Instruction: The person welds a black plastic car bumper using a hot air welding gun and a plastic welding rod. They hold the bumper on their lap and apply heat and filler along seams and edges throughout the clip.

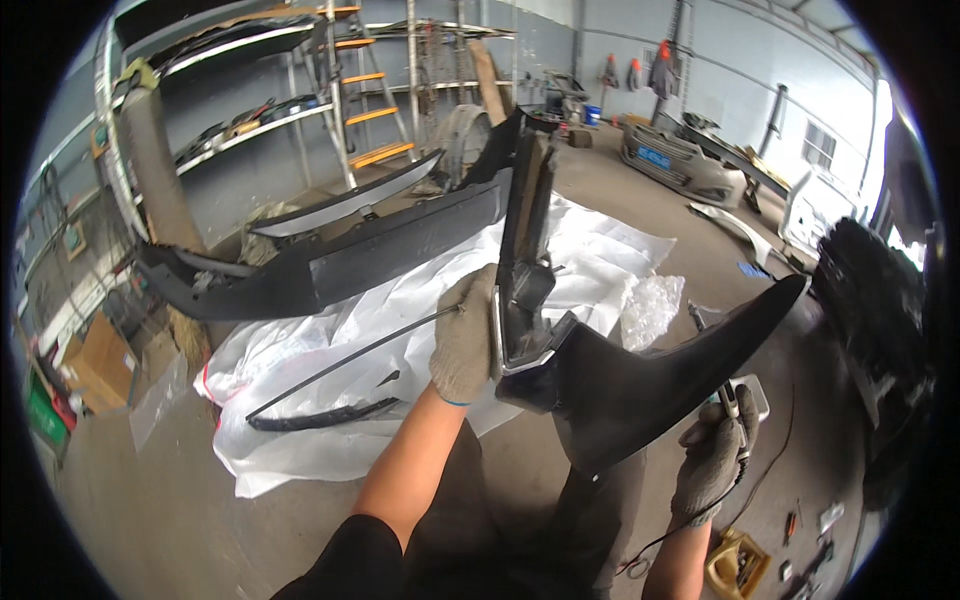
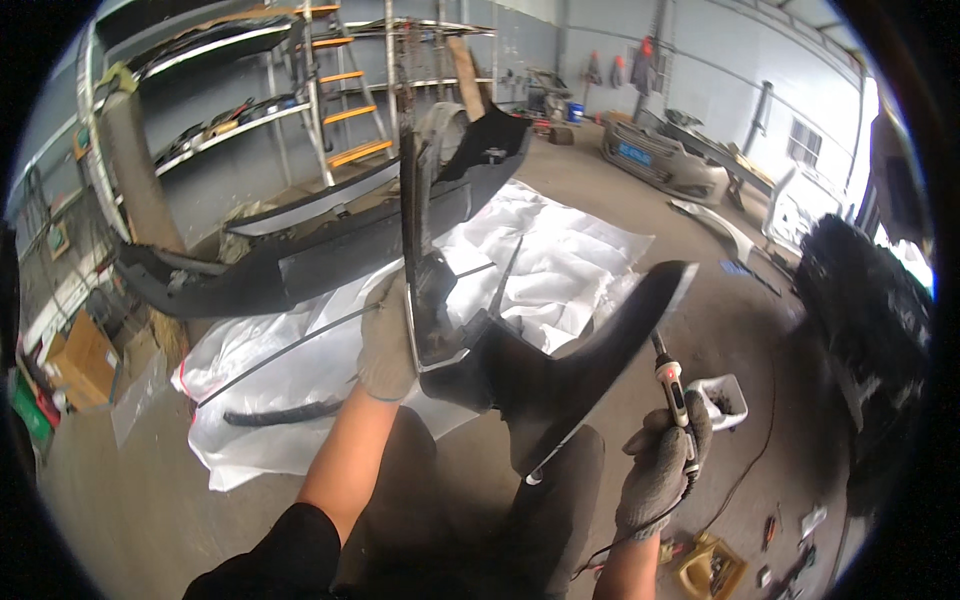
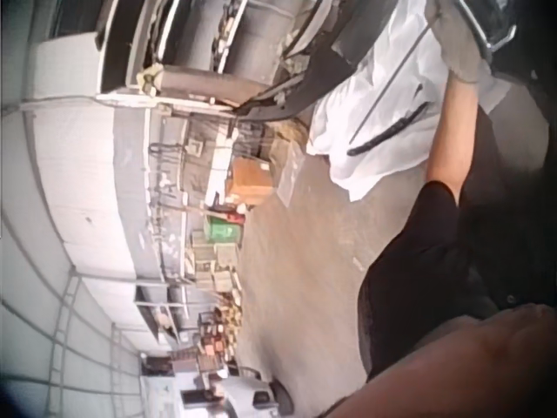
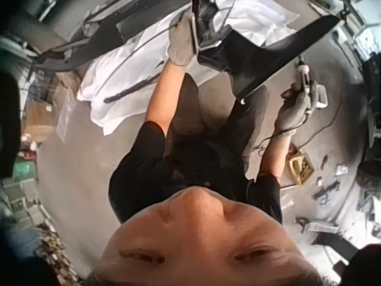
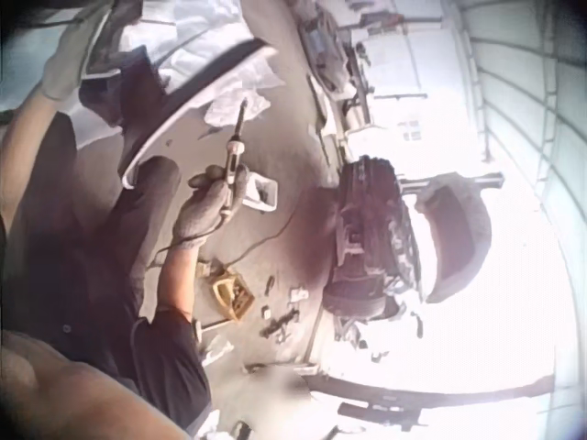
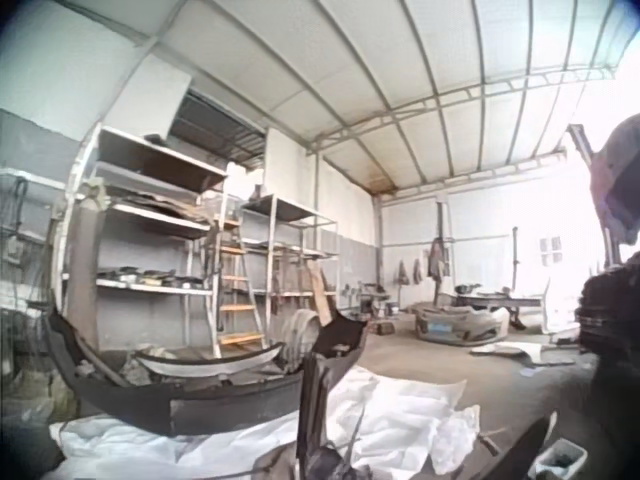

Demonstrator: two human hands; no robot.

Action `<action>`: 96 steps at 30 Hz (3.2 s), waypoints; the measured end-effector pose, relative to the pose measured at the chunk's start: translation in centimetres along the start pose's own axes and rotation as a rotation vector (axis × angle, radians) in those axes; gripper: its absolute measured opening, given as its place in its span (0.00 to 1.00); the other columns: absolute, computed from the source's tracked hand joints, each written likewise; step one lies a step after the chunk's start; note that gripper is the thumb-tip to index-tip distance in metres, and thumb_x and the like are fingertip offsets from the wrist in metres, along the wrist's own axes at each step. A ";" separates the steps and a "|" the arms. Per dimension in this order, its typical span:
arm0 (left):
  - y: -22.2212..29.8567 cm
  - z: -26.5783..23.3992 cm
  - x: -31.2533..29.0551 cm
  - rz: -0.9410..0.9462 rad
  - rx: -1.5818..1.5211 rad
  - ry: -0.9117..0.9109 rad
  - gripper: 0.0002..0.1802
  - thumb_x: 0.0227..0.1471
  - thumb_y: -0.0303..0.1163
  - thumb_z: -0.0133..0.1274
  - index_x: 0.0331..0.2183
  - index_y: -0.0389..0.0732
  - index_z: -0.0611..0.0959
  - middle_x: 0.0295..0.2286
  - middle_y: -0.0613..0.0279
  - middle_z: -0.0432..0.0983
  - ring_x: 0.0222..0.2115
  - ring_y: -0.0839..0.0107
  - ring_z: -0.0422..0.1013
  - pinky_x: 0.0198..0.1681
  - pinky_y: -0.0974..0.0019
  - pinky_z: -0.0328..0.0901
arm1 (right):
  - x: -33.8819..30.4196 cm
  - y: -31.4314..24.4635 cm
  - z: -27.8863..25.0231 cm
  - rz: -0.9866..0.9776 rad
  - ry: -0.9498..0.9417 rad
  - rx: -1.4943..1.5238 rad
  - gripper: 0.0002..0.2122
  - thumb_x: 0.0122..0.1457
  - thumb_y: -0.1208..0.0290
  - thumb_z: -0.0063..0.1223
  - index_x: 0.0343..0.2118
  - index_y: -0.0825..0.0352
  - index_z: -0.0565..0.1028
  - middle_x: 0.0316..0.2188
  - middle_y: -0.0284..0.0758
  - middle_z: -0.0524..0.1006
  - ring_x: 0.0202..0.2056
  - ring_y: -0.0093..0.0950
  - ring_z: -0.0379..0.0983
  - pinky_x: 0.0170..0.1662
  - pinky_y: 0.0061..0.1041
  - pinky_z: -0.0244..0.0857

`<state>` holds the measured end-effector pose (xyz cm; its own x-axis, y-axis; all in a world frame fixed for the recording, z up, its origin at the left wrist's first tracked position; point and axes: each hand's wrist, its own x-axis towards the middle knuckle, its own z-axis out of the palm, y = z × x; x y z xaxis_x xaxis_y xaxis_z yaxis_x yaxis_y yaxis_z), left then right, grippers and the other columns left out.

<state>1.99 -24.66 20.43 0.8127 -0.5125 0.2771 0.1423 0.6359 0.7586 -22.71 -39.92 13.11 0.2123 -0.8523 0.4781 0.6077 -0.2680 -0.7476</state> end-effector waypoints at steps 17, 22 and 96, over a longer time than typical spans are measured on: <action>1.7 -4.0 -0.9 0.082 -0.148 0.133 0.15 0.59 0.37 0.48 0.38 0.36 0.80 0.28 0.68 0.75 0.24 0.80 0.71 0.26 0.75 0.67 | 0.0 2.8 3.7 0.084 -0.248 0.028 0.27 0.59 0.62 0.54 0.58 0.71 0.62 0.31 0.36 0.73 0.21 0.20 0.67 0.23 0.16 0.61; 1.4 -7.0 -2.2 0.176 0.009 0.158 0.19 0.60 0.43 0.48 0.36 0.34 0.79 0.17 0.68 0.71 0.17 0.79 0.66 0.21 0.74 0.62 | -0.4 4.0 3.6 0.135 -0.301 0.038 0.26 0.60 0.62 0.52 0.58 0.69 0.62 0.30 0.35 0.73 0.21 0.20 0.66 0.23 0.17 0.60; 8.6 -13.6 -16.1 0.548 0.303 0.334 0.32 0.57 0.54 0.48 0.51 0.35 0.73 0.41 0.51 0.77 0.43 0.55 0.73 0.55 0.35 0.59 | -15.0 12.0 12.5 0.104 -1.284 0.099 0.28 0.47 0.72 0.63 0.52 0.56 0.66 0.45 0.46 0.72 0.44 0.43 0.73 0.42 0.38 0.73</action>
<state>-2.18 -3.12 14.43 0.8591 0.0703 0.5069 -0.4605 0.5384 0.7058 -9.08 -24.75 2.72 0.8075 0.1870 0.5595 0.5861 -0.1459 -0.7970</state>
